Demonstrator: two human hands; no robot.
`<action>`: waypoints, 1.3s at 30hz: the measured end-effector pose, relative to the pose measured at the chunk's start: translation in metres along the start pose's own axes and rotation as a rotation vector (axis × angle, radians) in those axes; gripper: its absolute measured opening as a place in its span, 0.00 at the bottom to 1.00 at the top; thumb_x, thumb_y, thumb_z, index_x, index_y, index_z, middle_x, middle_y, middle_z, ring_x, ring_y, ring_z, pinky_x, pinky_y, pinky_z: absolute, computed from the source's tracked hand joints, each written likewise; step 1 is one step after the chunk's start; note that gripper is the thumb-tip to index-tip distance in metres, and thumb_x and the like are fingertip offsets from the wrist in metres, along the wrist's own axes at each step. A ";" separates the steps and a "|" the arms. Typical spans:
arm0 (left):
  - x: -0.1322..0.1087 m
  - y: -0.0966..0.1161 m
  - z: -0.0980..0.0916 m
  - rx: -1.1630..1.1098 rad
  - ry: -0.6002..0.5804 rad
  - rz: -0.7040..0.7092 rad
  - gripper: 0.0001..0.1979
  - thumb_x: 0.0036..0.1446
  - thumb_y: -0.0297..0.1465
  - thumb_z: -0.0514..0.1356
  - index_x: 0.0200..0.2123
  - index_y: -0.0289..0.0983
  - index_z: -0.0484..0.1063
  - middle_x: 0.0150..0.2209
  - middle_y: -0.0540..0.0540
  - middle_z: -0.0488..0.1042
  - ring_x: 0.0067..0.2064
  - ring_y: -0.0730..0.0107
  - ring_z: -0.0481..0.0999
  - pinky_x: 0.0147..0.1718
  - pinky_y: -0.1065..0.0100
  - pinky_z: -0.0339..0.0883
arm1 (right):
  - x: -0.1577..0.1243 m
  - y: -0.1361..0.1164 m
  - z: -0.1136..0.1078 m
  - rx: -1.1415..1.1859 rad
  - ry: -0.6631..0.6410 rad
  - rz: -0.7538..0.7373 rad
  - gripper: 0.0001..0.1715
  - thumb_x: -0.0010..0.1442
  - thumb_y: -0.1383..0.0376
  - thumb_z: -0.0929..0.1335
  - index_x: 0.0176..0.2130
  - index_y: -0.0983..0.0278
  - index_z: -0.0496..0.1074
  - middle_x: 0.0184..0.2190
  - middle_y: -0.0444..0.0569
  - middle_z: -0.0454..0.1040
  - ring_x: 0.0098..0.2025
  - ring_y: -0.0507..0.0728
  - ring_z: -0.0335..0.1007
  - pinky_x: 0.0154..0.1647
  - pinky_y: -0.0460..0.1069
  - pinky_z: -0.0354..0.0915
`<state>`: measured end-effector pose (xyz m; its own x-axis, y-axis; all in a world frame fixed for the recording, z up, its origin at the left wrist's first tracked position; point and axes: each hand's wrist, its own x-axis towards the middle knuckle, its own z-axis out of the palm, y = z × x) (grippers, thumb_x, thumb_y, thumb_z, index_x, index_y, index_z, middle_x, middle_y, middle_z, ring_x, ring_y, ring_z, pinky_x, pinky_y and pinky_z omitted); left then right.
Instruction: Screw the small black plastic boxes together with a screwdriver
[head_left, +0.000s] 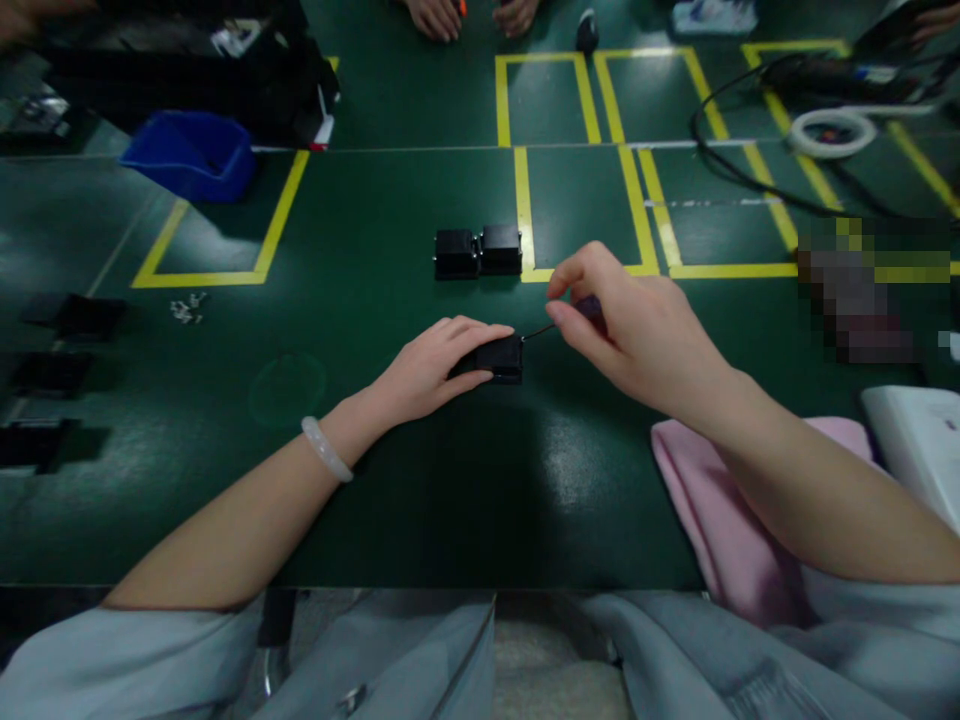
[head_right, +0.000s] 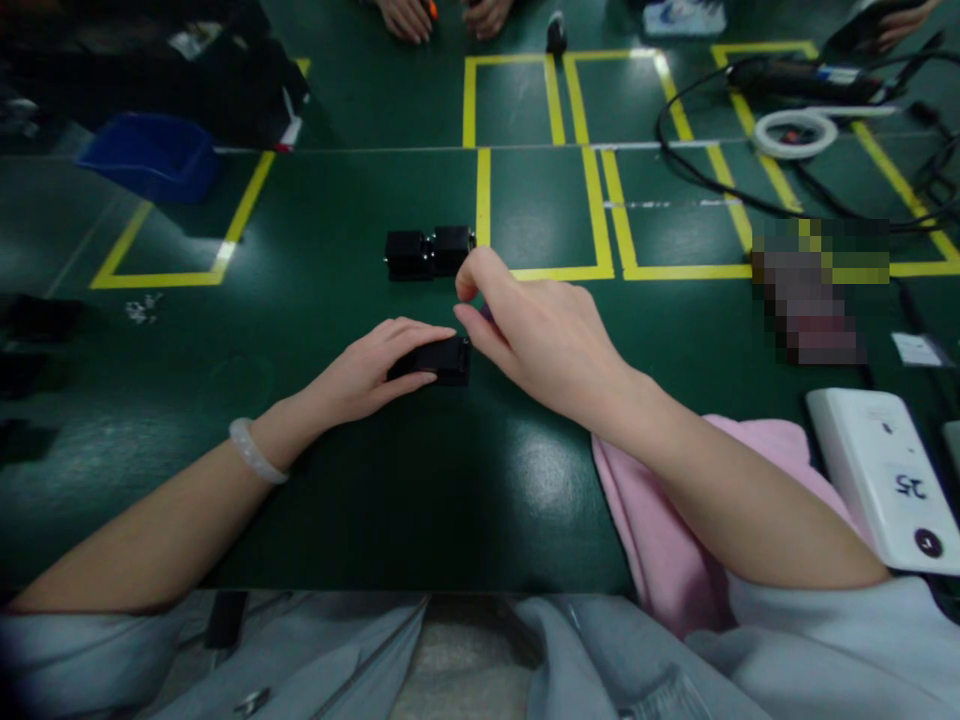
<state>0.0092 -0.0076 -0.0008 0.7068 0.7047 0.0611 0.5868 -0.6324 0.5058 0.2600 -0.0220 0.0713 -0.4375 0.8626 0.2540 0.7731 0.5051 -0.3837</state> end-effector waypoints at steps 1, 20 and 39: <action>0.000 0.000 0.000 -0.003 0.002 0.004 0.24 0.69 0.34 0.55 0.66 0.42 0.58 0.59 0.41 0.67 0.59 0.57 0.67 0.57 0.56 0.64 | 0.000 0.000 0.000 0.002 0.001 0.002 0.14 0.65 0.61 0.61 0.50 0.62 0.66 0.35 0.47 0.79 0.33 0.55 0.75 0.33 0.50 0.63; 0.000 0.001 0.000 0.003 0.002 -0.005 0.24 0.69 0.34 0.55 0.66 0.42 0.59 0.59 0.41 0.67 0.58 0.56 0.67 0.56 0.55 0.64 | 0.000 -0.001 0.000 0.011 0.007 0.010 0.16 0.66 0.61 0.60 0.51 0.63 0.65 0.33 0.47 0.78 0.34 0.56 0.75 0.34 0.51 0.63; 0.000 0.000 0.000 0.002 0.002 -0.003 0.24 0.68 0.34 0.55 0.66 0.42 0.58 0.59 0.41 0.67 0.58 0.56 0.67 0.56 0.55 0.64 | 0.000 -0.001 0.001 0.022 0.006 0.016 0.17 0.65 0.64 0.60 0.52 0.64 0.64 0.32 0.47 0.77 0.33 0.55 0.74 0.33 0.50 0.63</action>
<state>0.0097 -0.0076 -0.0008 0.7040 0.7075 0.0612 0.5899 -0.6306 0.5043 0.2591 -0.0224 0.0710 -0.4227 0.8703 0.2529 0.7694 0.4920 -0.4074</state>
